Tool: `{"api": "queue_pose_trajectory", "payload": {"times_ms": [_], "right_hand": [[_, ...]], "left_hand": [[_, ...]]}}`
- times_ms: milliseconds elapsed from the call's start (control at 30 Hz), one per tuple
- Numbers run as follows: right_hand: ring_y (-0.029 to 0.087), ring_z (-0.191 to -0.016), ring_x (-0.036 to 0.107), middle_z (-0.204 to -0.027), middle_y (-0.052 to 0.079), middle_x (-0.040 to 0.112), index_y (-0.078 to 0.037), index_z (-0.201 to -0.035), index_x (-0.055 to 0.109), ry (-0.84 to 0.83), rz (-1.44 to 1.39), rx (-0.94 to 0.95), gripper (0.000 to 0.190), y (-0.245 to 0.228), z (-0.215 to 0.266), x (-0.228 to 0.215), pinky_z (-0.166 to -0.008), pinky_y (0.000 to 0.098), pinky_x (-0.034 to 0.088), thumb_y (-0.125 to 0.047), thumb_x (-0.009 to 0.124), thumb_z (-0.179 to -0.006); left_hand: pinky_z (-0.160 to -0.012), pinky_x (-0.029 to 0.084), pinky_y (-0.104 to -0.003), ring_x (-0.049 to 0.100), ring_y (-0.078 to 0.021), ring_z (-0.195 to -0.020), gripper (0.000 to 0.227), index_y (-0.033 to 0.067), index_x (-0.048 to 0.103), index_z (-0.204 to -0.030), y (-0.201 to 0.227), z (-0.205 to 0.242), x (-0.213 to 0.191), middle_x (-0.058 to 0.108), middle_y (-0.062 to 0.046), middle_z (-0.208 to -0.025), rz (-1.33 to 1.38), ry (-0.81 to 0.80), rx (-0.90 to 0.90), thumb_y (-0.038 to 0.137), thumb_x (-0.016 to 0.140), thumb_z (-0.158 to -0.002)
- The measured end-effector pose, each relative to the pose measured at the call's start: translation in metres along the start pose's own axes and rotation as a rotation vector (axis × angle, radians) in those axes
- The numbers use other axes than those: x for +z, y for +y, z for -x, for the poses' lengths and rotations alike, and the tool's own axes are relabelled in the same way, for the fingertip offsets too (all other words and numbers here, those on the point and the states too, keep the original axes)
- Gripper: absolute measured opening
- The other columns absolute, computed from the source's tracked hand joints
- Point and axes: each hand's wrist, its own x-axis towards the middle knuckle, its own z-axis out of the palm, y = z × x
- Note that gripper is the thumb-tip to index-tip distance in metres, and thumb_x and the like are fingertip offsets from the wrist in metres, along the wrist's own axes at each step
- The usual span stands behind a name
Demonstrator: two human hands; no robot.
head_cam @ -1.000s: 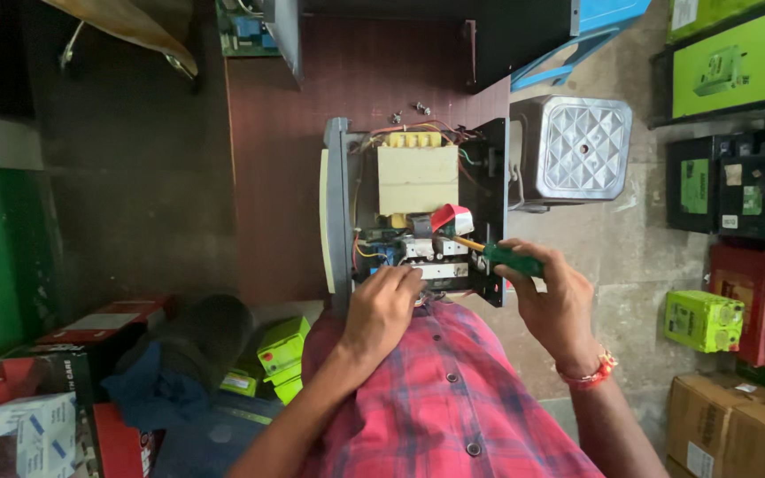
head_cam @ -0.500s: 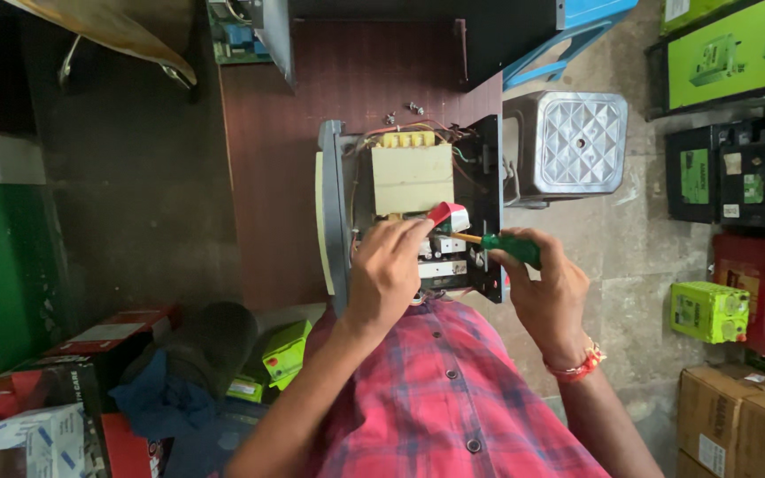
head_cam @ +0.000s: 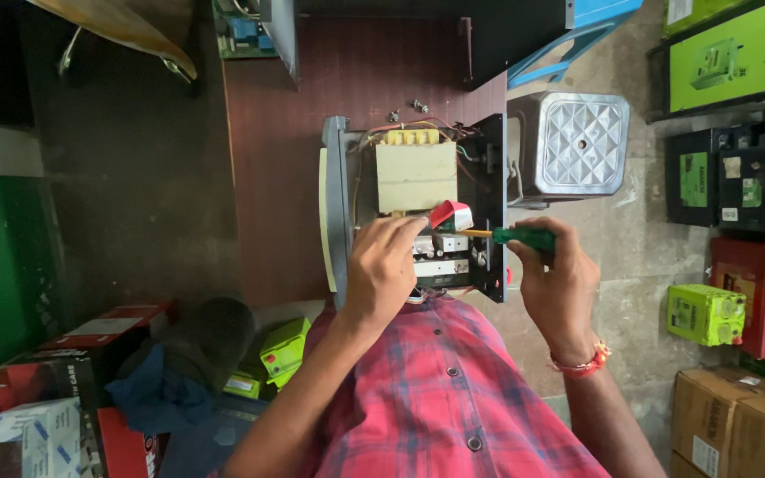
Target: The person uses a screwdriver to tighten screws on components inside an open electronic device. They repeatedly adjust wires and secure parts within the device's casing.
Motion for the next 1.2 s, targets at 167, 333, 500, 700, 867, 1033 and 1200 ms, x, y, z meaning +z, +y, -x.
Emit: {"api": "queue_pose_trajectory", "payload": {"times_ms": [167, 333, 500, 700, 867, 1033, 1200], "right_hand": [[0.020, -0.086, 0.076, -0.103, 0.011, 0.077, -0.003, -0.120, 0.059, 0.012, 0.003, 0.028, 0.032, 0.001, -0.001, 0.001, -0.073, 0.0305, 0.057, 0.000, 0.077, -0.094], [0.020, -0.092, 0.077, -0.105, 0.011, 0.077, -0.003, -0.122, 0.058, 0.028, -0.005, 0.002, 0.032, 0.003, -0.001, 0.000, -0.077, 0.0305, 0.058, 0.000, 0.076, -0.096], [0.019, -0.083, 0.076, -0.099, 0.011, 0.077, -0.004, -0.117, 0.062, 0.016, 0.015, 0.029, 0.030, 0.000, -0.002, -0.002, -0.072, 0.0304, 0.057, -0.004, 0.079, -0.093], [0.025, -0.061, 0.067, -0.072, 0.011, 0.067, -0.004, -0.085, 0.064, -0.118, 0.200, -0.194, 0.034, -0.011, 0.001, -0.008, -0.056, 0.0362, 0.052, -0.026, 0.090, -0.081], [0.031, -0.053, 0.064, -0.059, 0.010, 0.061, -0.007, -0.067, 0.057, -0.187, 0.563, -0.224, 0.051, -0.024, -0.017, -0.005, -0.048, 0.0415, 0.047, -0.048, 0.085, -0.080], [0.035, -0.070, 0.068, -0.085, 0.012, 0.070, -0.005, -0.101, 0.068, -0.304, 0.399, -0.297, 0.036, -0.054, -0.030, -0.018, -0.055, 0.0432, 0.051, -0.023, 0.083, -0.074], [0.036, -0.085, 0.069, -0.107, 0.017, 0.067, -0.002, -0.114, 0.060, -0.329, 0.071, -0.599, 0.042, -0.061, -0.033, -0.042, -0.071, 0.0417, 0.056, 0.007, 0.058, -0.073]], "left_hand": [[-0.093, 0.057, -0.040, 0.071, -0.0293, -0.102, 0.030, -0.0023, 0.071, -0.113, -0.004, 0.005, 0.001, 0.073, -0.014, -0.106, -0.002, -0.005, -0.006, -0.013, 0.068, -0.084], [-0.093, 0.057, -0.039, 0.070, -0.0282, -0.101, 0.029, -0.0022, 0.071, -0.113, -0.007, 0.008, 0.002, 0.073, -0.014, -0.106, -0.014, -0.016, -0.011, -0.013, 0.068, -0.086], [-0.091, 0.057, -0.039, 0.070, -0.0289, -0.101, 0.029, -0.0018, 0.070, -0.113, -0.004, 0.007, -0.001, 0.073, -0.013, -0.106, -0.016, -0.020, -0.022, -0.012, 0.068, -0.086], [-0.089, 0.058, -0.040, 0.070, -0.0307, -0.101, 0.031, -0.0005, 0.069, -0.117, 0.003, 0.004, 0.003, 0.072, -0.015, -0.108, 0.121, -0.091, 0.003, -0.009, 0.070, -0.087], [-0.086, 0.059, -0.041, 0.071, -0.0335, -0.101, 0.035, 0.0039, 0.067, -0.121, 0.007, 0.002, 0.034, 0.071, -0.014, -0.113, 0.318, -0.266, 0.025, 0.002, 0.073, -0.086], [-0.077, 0.058, -0.041, 0.073, -0.0326, -0.091, 0.024, 0.0102, 0.068, -0.109, -0.007, -0.004, 0.061, 0.072, -0.012, -0.098, 0.374, -0.449, -0.109, 0.015, 0.079, -0.087], [-0.077, 0.058, -0.042, 0.072, -0.0331, -0.091, 0.026, 0.0110, 0.071, -0.109, -0.022, -0.012, 0.063, 0.074, -0.013, -0.097, 0.330, -0.385, 0.084, 0.005, 0.076, -0.084]]}}
